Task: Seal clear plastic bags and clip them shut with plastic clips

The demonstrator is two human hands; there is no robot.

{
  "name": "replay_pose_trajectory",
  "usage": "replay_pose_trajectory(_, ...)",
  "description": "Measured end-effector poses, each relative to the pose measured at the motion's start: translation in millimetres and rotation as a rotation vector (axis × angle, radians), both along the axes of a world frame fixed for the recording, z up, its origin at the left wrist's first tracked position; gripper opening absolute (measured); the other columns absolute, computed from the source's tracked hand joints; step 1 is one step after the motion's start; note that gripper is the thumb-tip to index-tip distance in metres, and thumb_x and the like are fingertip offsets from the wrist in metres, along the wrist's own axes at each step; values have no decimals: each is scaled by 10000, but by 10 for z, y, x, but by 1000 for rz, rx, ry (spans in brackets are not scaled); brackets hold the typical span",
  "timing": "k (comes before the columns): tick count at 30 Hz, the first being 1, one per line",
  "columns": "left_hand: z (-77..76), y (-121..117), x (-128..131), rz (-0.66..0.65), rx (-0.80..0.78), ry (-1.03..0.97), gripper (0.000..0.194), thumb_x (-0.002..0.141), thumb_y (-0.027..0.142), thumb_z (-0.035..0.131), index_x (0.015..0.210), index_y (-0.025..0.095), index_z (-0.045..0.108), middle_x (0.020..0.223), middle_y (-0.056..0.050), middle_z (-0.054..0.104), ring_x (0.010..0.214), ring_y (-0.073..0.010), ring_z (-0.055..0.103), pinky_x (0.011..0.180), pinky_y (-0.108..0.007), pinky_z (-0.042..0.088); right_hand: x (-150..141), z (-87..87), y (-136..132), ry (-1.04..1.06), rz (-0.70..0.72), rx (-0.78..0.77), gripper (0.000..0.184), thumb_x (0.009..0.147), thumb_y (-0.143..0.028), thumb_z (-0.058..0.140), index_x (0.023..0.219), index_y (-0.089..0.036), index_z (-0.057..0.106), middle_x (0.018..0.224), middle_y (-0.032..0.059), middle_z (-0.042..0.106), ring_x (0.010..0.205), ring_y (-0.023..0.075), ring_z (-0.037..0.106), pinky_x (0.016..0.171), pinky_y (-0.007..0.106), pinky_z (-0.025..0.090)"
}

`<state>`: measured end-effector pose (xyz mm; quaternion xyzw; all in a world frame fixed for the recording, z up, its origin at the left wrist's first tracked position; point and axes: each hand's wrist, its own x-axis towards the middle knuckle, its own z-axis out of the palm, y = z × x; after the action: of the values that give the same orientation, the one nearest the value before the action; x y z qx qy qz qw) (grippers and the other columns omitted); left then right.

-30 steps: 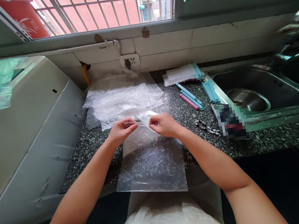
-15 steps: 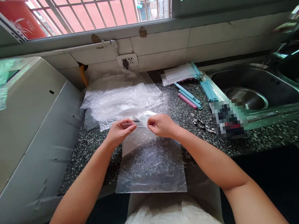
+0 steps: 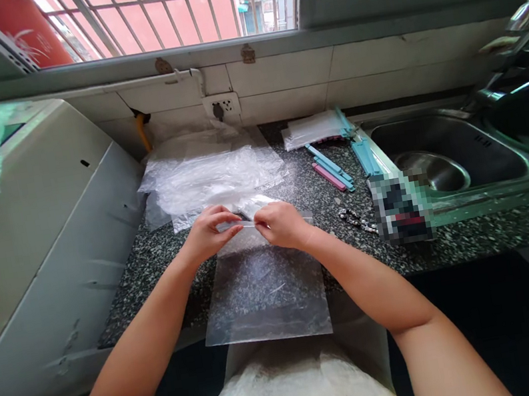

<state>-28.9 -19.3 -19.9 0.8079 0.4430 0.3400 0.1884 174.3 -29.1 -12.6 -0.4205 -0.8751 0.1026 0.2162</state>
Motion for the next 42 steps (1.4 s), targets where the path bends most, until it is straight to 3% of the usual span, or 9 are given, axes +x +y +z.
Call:
replay_pose_trajectory(6, 4, 3, 22, -95, -44, 1, 124, 762, 256, 627, 669, 200, 687, 696, -29, 614, 774, -174, 537, 746, -297, 421, -18, -12, -5, -10, -2, 18, 151, 804, -188, 525, 719, -179, 649, 683, 51, 643, 679, 158, 516, 660, 262, 318)
replay_pose_trajectory(19, 7, 7, 7, -113, -72, -17, 120, 763, 209, 609, 652, 181, 646, 686, -30, 606, 768, -173, 533, 745, -299, 414, 22, 1, 23, 4, -14, -52, 91, 795, -240, 598, 766, -172, 650, 766, 58, 686, 740, 169, 561, 698, 267, 355)
replay_pose_trajectory(42, -33, 33, -47, -96, 74, 81, 118, 780, 209, 612, 688, 182, 679, 674, -24, 634, 734, -161, 543, 709, -289, 426, 34, 18, 28, -129, -30, 75, 174, 816, -195, 510, 738, -159, 662, 719, 55, 677, 700, 162, 545, 652, 266, 316)
